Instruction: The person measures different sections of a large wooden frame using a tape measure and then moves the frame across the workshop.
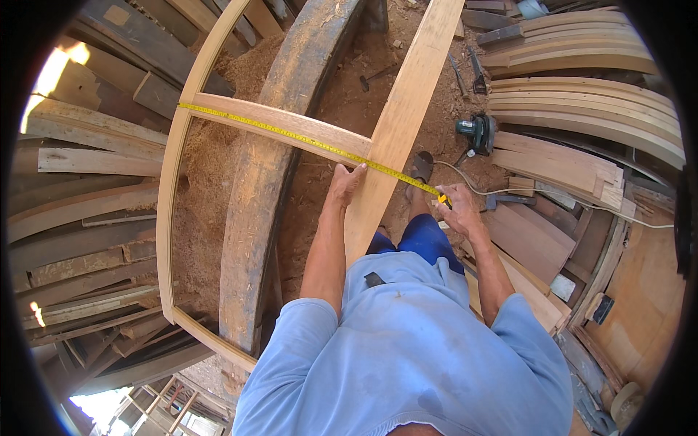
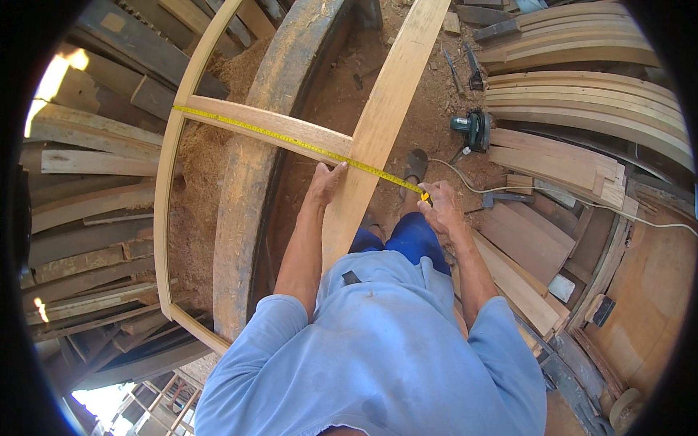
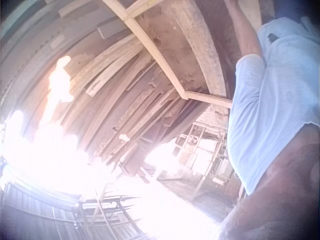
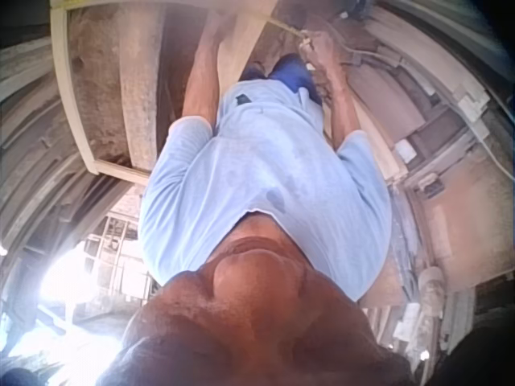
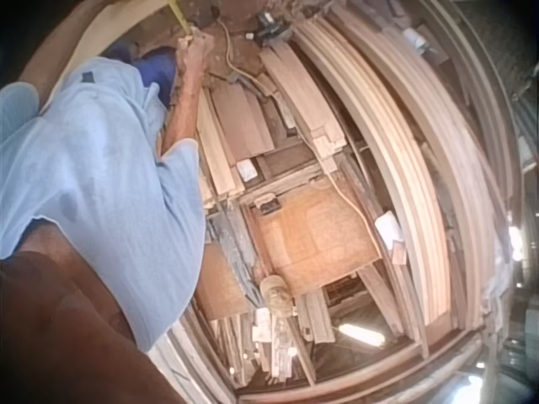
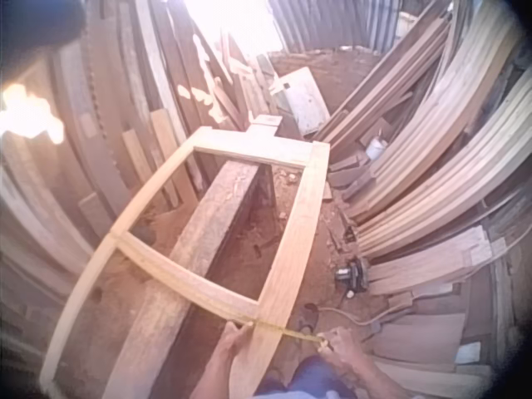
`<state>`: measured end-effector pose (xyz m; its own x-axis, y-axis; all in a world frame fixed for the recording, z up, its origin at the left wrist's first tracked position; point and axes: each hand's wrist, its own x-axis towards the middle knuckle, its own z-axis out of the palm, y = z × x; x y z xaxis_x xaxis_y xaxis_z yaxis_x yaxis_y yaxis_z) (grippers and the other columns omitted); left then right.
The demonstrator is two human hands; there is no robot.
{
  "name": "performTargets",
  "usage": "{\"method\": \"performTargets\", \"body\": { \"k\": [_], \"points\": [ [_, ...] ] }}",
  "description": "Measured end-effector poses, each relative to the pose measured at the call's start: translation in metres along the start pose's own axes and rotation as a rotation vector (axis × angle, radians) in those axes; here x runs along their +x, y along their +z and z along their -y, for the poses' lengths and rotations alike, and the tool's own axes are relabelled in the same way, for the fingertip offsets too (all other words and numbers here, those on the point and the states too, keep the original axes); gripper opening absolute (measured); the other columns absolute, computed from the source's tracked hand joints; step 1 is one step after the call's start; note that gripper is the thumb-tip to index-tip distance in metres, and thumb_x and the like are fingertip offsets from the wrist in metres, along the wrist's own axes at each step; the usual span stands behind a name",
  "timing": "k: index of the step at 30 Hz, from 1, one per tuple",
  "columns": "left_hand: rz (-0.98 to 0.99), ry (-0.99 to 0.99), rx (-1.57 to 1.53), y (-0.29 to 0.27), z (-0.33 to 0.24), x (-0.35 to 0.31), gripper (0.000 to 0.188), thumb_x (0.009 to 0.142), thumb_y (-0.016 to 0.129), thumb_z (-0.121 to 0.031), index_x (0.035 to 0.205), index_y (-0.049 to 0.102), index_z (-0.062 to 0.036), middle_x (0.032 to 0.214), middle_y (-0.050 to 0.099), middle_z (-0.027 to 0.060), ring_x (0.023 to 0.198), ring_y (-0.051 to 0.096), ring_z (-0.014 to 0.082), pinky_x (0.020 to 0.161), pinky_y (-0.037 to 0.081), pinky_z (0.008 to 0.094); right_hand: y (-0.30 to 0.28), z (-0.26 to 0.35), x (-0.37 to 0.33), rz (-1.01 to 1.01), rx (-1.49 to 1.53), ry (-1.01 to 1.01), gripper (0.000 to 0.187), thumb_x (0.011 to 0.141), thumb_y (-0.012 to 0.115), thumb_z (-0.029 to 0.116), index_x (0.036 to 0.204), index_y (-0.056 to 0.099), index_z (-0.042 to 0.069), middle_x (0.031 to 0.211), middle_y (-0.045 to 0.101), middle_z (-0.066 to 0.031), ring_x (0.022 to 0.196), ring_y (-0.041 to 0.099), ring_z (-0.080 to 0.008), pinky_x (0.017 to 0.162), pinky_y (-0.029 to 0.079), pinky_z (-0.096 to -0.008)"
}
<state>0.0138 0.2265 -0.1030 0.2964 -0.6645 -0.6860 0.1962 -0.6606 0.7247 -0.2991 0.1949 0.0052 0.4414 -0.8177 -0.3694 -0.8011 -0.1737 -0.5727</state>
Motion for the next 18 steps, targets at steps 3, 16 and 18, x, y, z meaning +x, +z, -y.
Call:
{"method": "performTargets", "body": {
  "k": [3, 16, 18],
  "points": [
    [0.015, -0.002, -0.023, 0.001, -0.002, -0.001, 0.07, 0.085, 0.078, -0.031, 0.121, 0.041, 0.0152, 0.118, 0.058, 0.0239, 0.105, 0.06, 0.0244, 0.087, 0.051, 0.0367, 0.0, 0.0, 0.0, 0.001, 0.004, 0.007, 0.045, 0.083, 0.07, 0.02, 0.125, 0.065, 0.005, 0.109, 0.06, -0.0203, 0.107, 0.058, -0.0363, 0.096, 0.045, -0.0421],
    [-0.001, 0.042, 0.094, 0.001, -0.001, -0.002, 0.067, 0.087, 0.075, -0.031, 0.124, 0.044, 0.0161, 0.118, 0.061, 0.024, 0.104, 0.062, 0.0248, 0.086, 0.052, 0.0366, 0.005, -0.005, -0.002, -0.006, 0.007, 0.005, 0.045, 0.08, 0.071, 0.018, 0.123, 0.066, 0.006, 0.108, 0.061, -0.021, 0.107, 0.059, -0.036, 0.095, 0.046, -0.0414],
    [-0.002, 0.096, 0.112, -0.004, 0.002, -0.004, 0.073, 0.086, 0.075, -0.032, 0.127, 0.041, 0.017, 0.119, 0.061, 0.0258, 0.105, 0.063, 0.0262, 0.087, 0.052, 0.0364, 0.006, -0.003, -0.002, 0.003, -0.001, -0.004, 0.045, 0.081, 0.07, 0.02, 0.123, 0.066, 0.005, 0.109, 0.062, -0.0221, 0.108, 0.059, -0.0367, 0.096, 0.046, -0.042]
  ]
}}
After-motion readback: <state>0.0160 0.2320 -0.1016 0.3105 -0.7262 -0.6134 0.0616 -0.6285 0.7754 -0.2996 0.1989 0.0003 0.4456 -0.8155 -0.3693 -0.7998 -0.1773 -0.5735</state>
